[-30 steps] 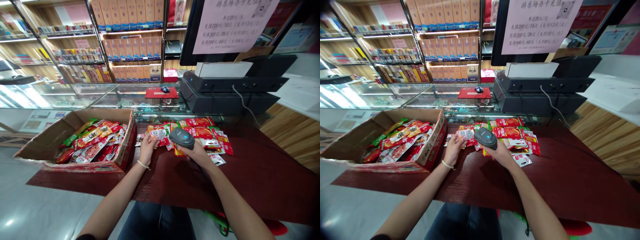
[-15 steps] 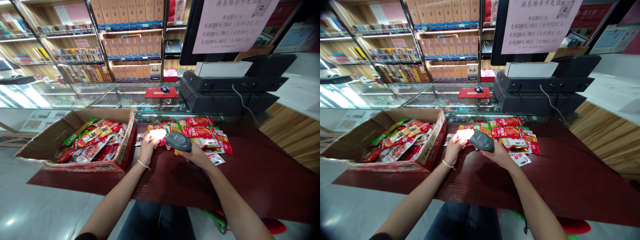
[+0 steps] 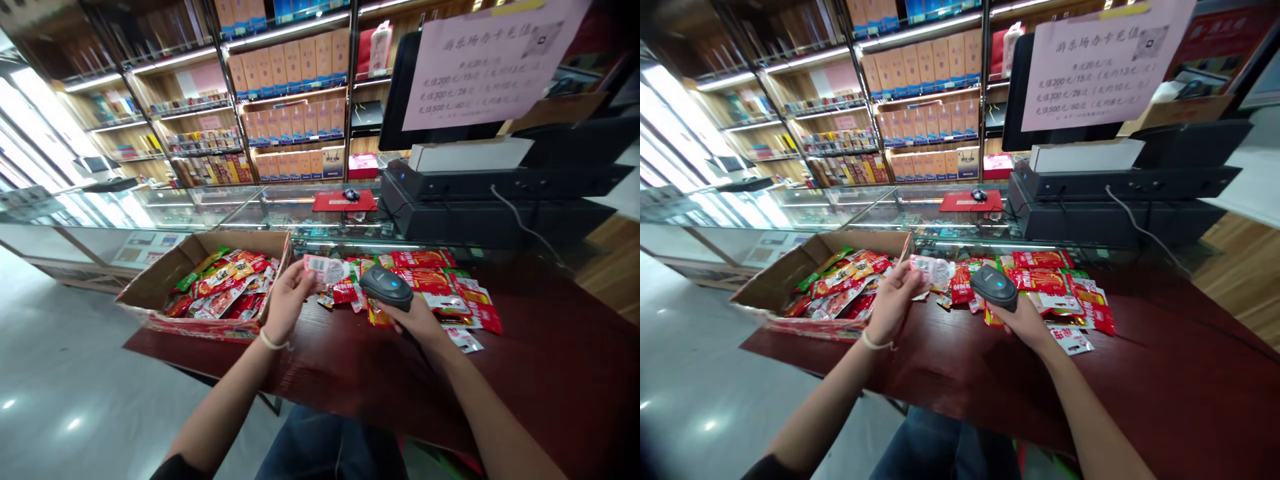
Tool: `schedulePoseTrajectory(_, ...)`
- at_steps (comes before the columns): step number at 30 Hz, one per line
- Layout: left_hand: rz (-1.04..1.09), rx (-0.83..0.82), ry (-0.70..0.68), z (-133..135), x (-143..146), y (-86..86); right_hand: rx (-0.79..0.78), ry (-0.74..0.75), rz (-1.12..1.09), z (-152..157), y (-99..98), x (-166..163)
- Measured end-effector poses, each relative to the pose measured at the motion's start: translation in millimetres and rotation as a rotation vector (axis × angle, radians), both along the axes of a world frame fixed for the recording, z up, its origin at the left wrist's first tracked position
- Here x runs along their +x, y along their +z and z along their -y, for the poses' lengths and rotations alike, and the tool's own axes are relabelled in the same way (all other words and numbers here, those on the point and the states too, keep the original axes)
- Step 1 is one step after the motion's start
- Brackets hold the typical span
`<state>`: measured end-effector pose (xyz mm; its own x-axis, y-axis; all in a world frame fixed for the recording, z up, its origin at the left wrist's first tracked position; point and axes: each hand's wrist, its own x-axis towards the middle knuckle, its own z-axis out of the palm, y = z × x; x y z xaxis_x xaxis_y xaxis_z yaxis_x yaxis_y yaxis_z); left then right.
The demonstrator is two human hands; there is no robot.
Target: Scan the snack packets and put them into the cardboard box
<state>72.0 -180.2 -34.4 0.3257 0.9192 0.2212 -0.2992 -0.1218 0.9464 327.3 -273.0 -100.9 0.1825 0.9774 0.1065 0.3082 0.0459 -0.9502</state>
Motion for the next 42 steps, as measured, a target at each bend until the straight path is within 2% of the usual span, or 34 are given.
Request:
schedulePoseTrajectory(2, -0.061, 0.117, 0.112, -10, -34, 19.3, 0.000, -0.012, -0.037, 0, -2.4, 0)
schedulePoseTrajectory(4, -0.166, 0.206, 0.260, -27, -72, 29.5, 0.008, -0.019, -0.070, 1, -2.9, -1)
schedulePoseTrajectory(6, -0.289, 0.301, 0.434, -47, -111, 31.2, 0.017, -0.022, -0.087, 1, -2.2, -2)
schedulePoseTrajectory(7, -0.357, 0.373, 0.580, -57, -129, 29.6, 0.020, -0.022, -0.089, 1, -1.8, -3)
schedulePoseTrajectory(9, -0.593, 0.506, 0.733, -71, -158, 23.5, 0.025, -0.029, -0.076, 0, -1.3, -5)
schedulePoseTrajectory(12, -0.856, 0.571, 0.737, -81, -180, 14.0, 0.014, -0.032, -0.030, -1, -0.9, -7)
schedulePoseTrajectory(15, -0.924, 0.602, 0.734, -79, -181, 12.2, 0.013, -0.043, 0.000, -1, -0.7, -9)
schedulePoseTrajectory(19, -0.929, 0.740, 0.759, -65, -164, 22.0, 0.016, -0.030, -0.016, -1, -0.9, -8)
schedulePoseTrajectory(22, -0.878, 0.836, 0.707, -47, -138, 28.7, 0.016, -0.006, -0.052, -1, -1.7, -6)
schedulePoseTrajectory(25, -0.832, 0.899, 0.571, -28, -99, 28.0, 0.019, -0.041, -0.078, -1, -2.3, -3)
schedulePoseTrajectory(29, -0.826, 0.946, 0.308, -8, -36, 15.0, 0.013, -0.079, -0.119, 0, -0.4, 0)
schedulePoseTrajectory(34, -0.829, 0.949, 0.061, -11, 31, -16.2, 0.047, -0.083, -0.164, 0, 3.8, 4)
schedulePoseTrajectory(38, -0.885, 0.933, -0.076, -36, 66, -62.4, 0.057, -0.120, -0.212, 2, 6.8, 8)
schedulePoseTrajectory(42, -0.971, 0.876, -0.109, -54, 79, -107.4, 0.058, -0.138, -0.221, 6, 10.4, 13)
